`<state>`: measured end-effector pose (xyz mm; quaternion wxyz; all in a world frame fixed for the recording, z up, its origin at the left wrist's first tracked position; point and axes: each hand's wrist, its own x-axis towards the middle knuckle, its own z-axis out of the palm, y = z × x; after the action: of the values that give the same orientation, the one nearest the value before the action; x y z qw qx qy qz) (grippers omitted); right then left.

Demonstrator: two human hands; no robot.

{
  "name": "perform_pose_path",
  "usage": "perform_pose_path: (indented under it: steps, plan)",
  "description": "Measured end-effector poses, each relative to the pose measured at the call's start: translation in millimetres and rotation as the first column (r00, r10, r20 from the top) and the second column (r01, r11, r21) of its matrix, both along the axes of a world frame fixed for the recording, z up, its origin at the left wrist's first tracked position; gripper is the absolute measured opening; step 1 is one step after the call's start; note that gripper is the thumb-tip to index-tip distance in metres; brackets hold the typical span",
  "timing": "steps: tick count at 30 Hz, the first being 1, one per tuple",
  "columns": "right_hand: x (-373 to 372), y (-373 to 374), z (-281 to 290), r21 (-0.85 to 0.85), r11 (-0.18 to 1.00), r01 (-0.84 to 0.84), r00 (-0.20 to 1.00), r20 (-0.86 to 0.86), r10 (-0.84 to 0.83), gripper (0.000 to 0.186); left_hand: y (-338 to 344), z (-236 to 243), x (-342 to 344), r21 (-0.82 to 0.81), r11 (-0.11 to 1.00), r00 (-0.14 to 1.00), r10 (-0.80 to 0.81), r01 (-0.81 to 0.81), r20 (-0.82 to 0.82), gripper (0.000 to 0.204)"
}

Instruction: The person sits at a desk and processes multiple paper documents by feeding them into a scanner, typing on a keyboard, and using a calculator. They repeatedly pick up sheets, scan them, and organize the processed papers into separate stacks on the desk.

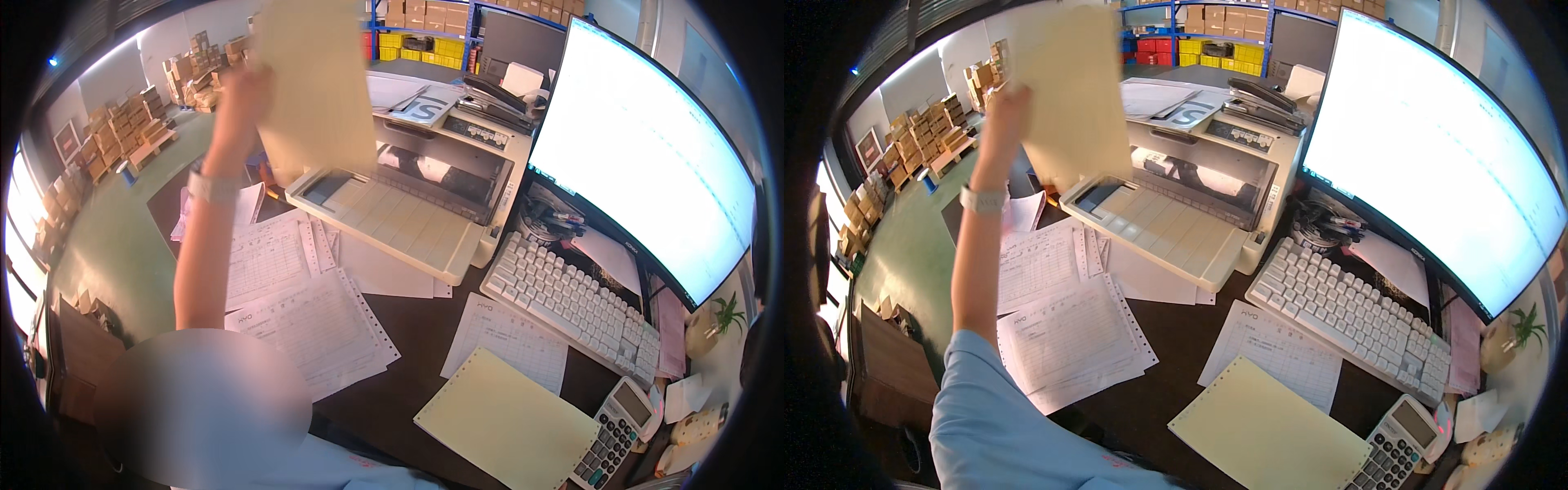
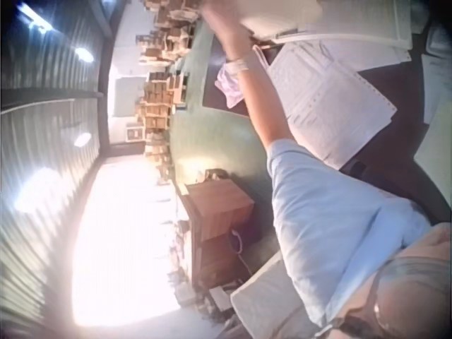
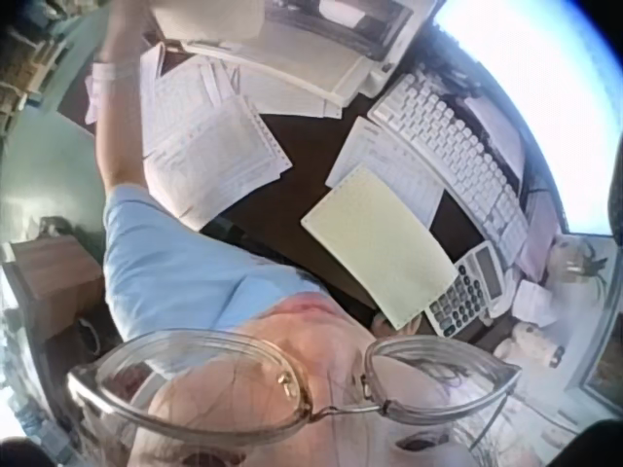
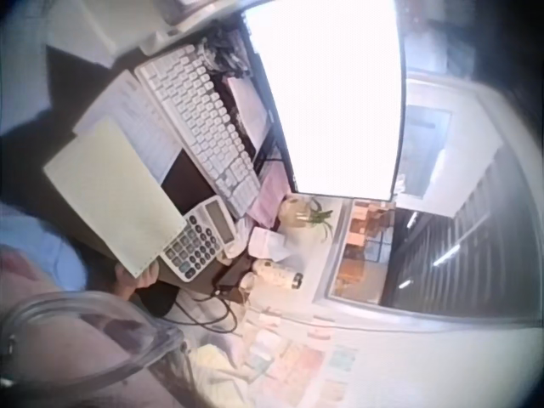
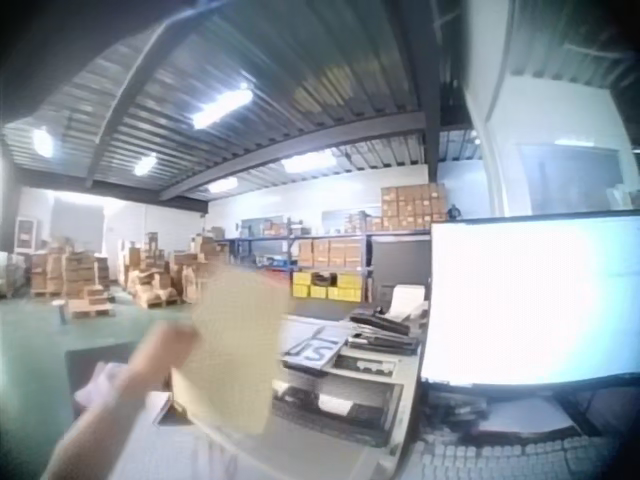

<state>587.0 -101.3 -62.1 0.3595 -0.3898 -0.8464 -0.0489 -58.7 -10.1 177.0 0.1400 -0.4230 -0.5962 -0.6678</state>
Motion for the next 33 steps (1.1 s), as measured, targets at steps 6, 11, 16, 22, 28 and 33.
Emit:
perform_pose_path:
  steps: [6, 11, 16, 22, 28, 33]
  plan:
    - [1, -7, 1, 0.054, 0.998, 0.036, 0.997, -0.067, -0.032, 0.030, 45, 57, -15, 0.341, 0.843, 0.693, 0.537, -0.416, -0.481, 0.014]
    - [-14, -7, 15, 0.091, 0.982, 0.165, 0.986, -0.043, -0.162, 0.029, 150, -16, -4, -0.076, 0.859, 0.380, 0.143, -0.506, -0.914, 0.042]
    - [-17, -7, 12, -0.111, 0.974, 0.198, 0.939, -0.264, -0.221, 0.033, 119, -51, 18, -0.188, 0.846, 0.399, 0.031, -0.498, -0.916, 0.067]
    - [-20, -2, 38, -0.037, 0.958, 0.284, 0.851, -0.451, -0.269, 0.039, -11, -46, 244, -0.538, 0.593, 0.435, -0.806, 0.600, -0.402, 0.079]
    - [-93, 16, 118, 0.082, 0.993, -0.085, 0.911, -0.397, 0.111, 0.021, -80, -84, 353, -0.442, 0.186, 0.201, -0.979, 0.877, -0.011, 0.074]
    - [-23, 49, 133, -0.091, 0.942, -0.322, 0.834, -0.498, 0.237, 0.023, -97, -69, 312, -0.515, 0.308, 0.471, -0.854, 0.800, 0.221, 0.032]
